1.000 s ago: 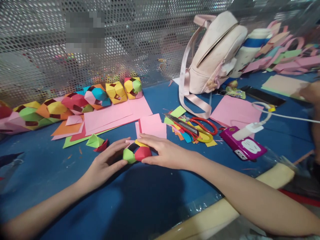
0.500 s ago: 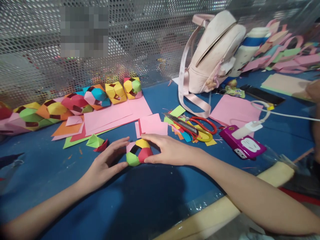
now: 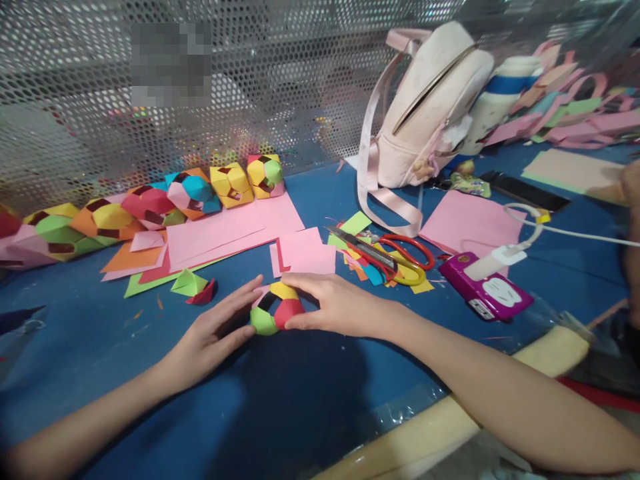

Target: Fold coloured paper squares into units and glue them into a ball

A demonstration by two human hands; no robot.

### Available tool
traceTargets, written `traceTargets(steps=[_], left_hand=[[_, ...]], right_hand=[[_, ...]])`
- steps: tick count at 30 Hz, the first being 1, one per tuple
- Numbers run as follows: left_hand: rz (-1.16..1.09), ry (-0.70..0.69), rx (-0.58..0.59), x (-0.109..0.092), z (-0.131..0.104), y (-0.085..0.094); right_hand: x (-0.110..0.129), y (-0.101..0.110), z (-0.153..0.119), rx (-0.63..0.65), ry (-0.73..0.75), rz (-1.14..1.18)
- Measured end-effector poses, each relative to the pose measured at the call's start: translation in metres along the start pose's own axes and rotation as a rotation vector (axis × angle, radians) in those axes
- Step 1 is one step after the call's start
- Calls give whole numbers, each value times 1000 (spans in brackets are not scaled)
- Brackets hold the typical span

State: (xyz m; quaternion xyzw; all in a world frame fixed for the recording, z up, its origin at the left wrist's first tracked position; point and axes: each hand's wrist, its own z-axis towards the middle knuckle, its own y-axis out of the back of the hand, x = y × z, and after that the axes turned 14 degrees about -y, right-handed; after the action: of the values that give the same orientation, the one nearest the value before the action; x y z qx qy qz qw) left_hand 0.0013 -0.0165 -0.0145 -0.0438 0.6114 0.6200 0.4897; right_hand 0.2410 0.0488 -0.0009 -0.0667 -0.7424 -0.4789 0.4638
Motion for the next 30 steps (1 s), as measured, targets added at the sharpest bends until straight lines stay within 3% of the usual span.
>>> traceTargets(steps=[7,16,30], left_hand=[[-47,-6,44,-3,2,2],[-150,28,-151,3,-1,-4],[-234,100,-170,2,0,-5]], right_hand=[[1,-2,0,-5,17,-53],[1,3,0,-10,15,-77],[0,-7,2,-53,43,32]])
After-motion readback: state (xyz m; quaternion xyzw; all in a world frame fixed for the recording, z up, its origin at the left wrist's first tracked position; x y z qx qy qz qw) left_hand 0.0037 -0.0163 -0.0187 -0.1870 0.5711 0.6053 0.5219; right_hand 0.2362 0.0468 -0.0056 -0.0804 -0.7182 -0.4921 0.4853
